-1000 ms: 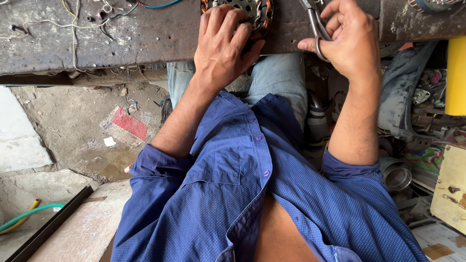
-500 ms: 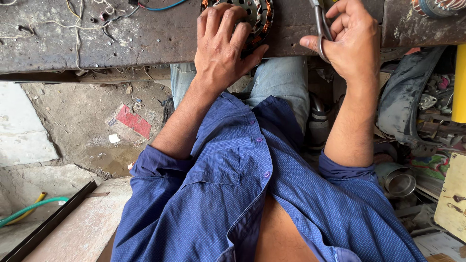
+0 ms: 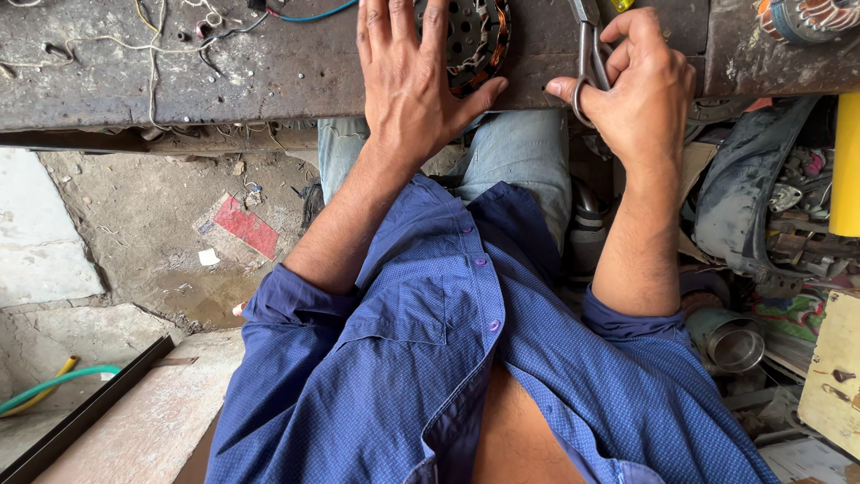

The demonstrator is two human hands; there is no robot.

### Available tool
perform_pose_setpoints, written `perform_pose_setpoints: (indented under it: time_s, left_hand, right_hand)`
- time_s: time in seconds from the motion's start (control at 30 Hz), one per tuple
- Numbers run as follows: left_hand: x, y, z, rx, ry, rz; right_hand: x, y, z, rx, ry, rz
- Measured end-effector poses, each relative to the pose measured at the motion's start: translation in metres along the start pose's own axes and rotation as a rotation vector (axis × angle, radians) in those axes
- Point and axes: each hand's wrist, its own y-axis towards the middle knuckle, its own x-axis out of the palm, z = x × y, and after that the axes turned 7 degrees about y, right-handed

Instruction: The person uses shears to trim excess copper wire from a motor stator winding. They repeatedly cut small wire ends and adjust the stator on the workbench.

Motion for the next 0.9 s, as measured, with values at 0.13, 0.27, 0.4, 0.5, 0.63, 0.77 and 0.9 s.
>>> perform_pose_setpoints:
  time_s: [0.13, 0.27, 0.4, 0.5, 0.63, 0.77, 0.9]
  left_hand:
    - [0.010, -0.003, -0.002, 0.003, -0.045, 0.027]
    - [0.012, -0.004, -0.005, 0.009, -0.095, 0.047]
    - [-0.002, -0.005, -0.011, 0.067, -0.151, -0.014]
    - [-0.014, -0.007, -0.015, 0.176, -0.232, -0.056]
    - [-0.022, -0.006, -0.016, 0.283, -0.275, -0.063]
    - [-0.025, -0.003, -0.016, 0.293, -0.293, -0.081]
    - [-0.029, -0.001, -0.014, 0.286, -0.295, -0.088]
  right_hand:
    - [0.002, -0.001, 0.003, -0.029, 0.000, 0.007]
    - [0.004, -0.001, 0.006, -0.031, -0.006, -0.002]
    - [0.004, -0.001, 0.006, -0.020, -0.011, -0.007]
    - [0.002, -0.002, 0.005, -0.031, 0.002, -0.007]
    - [0.004, -0.002, 0.005, -0.033, -0.026, 0.000]
    - [0.005, -0.002, 0.003, -0.047, -0.034, 0.016]
    - [0.001, -0.001, -0.001, -0.028, -0.028, 0.001]
